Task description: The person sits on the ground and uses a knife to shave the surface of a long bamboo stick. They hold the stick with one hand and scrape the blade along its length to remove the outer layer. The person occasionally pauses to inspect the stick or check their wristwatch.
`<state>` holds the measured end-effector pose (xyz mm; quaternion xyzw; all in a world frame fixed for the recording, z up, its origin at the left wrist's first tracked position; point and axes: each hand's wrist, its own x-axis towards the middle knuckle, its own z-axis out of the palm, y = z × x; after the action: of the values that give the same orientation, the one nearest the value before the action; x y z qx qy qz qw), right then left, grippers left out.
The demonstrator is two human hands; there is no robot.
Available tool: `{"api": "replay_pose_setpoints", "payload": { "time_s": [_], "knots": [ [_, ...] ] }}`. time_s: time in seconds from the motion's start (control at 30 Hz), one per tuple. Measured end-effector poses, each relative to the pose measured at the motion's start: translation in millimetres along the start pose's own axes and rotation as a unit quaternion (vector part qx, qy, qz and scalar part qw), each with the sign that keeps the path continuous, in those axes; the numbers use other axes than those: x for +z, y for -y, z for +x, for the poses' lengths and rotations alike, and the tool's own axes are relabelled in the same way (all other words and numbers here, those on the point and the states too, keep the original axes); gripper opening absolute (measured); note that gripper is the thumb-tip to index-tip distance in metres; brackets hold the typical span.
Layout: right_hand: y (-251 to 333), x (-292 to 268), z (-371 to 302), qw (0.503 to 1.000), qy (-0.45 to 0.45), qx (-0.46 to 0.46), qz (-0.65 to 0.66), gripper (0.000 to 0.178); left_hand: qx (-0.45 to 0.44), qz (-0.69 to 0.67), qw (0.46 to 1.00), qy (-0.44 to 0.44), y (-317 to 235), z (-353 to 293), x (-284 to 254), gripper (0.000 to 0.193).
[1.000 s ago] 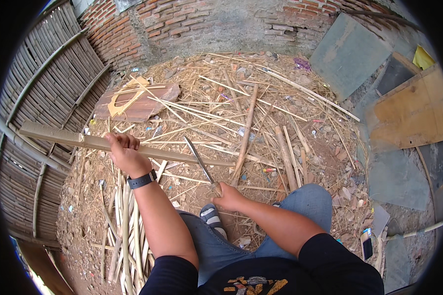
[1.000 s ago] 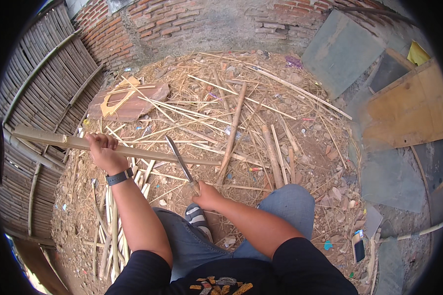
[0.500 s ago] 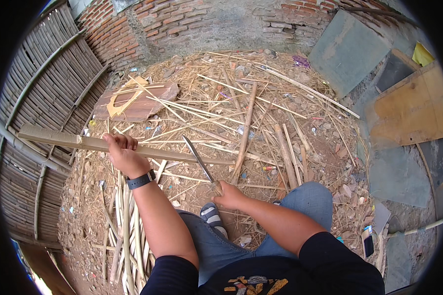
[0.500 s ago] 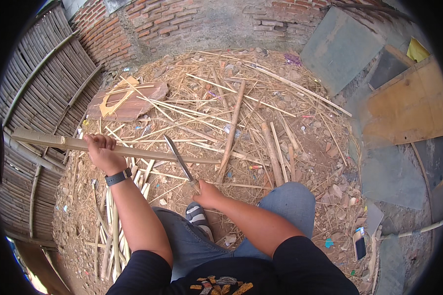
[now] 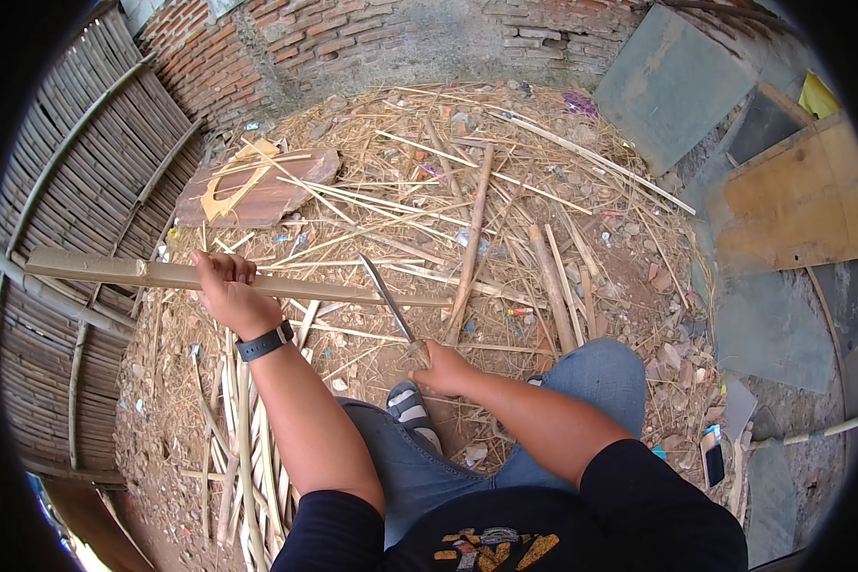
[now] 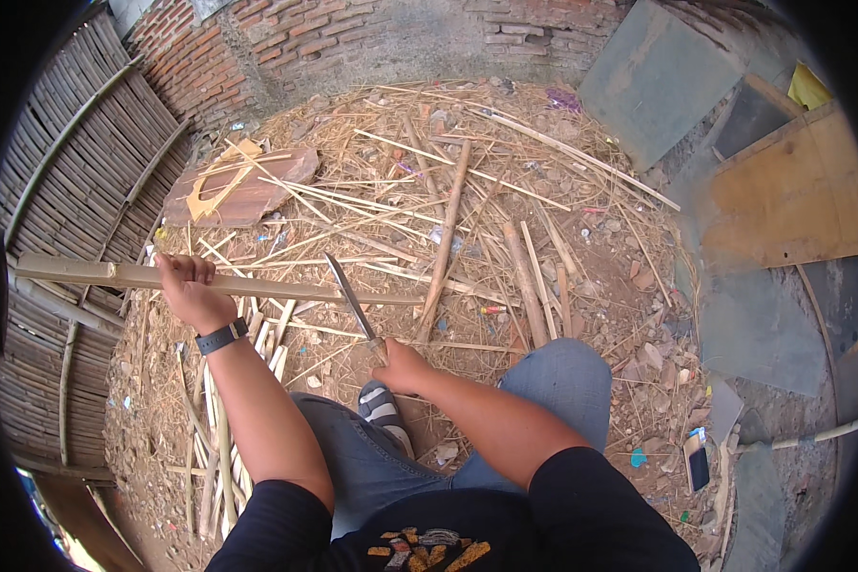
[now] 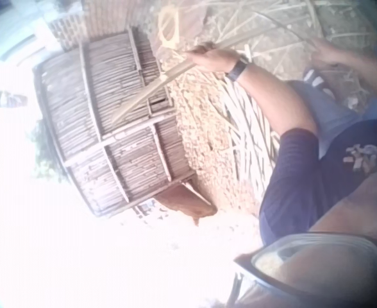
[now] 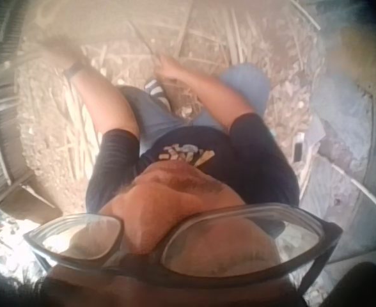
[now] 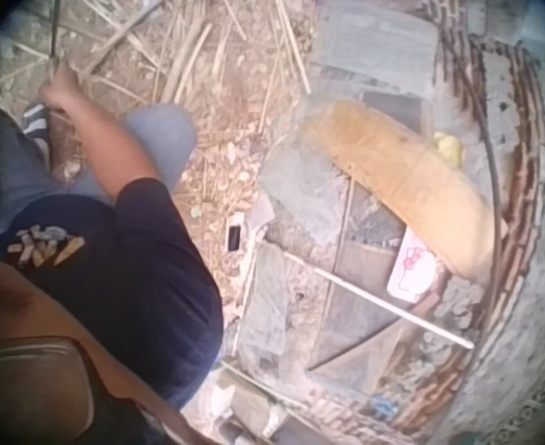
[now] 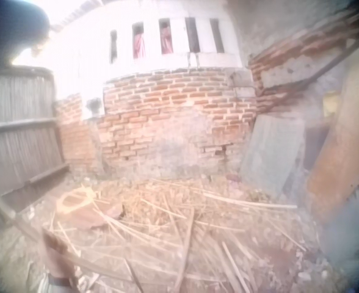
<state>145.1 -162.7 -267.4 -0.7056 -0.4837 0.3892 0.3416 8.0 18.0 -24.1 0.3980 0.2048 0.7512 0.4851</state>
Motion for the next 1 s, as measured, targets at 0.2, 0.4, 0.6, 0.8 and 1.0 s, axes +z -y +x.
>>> {"api": "replay_pose_setpoints", "payload": {
  "time_s": [0.2,0.4,0.6,0.8,1.0],
  "knots": [
    [-6.7,1.8,1.6,1.0,-0.009,-0.003,-0.007,0.052,-0.009,-0.004,1.0,-0.014,1.1,0.7,0.5,0.036],
    [3.2,-2.1,-2.1,0.998,0.012,0.049,0.027,0.053,-0.003,0.004,1.0,0.0,0.4,1.1,-2.2,0.039],
    [-6.5,3.0,2.2,1.0,0.006,0.022,0.013,0.054,-0.001,0.003,1.0,0.002,1.0,-0.2,-0.5,0.04],
    [-5.6,2.7,2.5,0.999,0.001,0.043,0.006,0.056,-0.004,0.005,1.0,0.001,1.3,-0.1,-1.1,0.04],
    [-4.7,-1.4,0.5,1.0,-0.006,0.03,-0.003,0.057,-0.023,0.011,1.0,-0.002,7.4,-0.3,-2.0,0.037]
  ]
}}
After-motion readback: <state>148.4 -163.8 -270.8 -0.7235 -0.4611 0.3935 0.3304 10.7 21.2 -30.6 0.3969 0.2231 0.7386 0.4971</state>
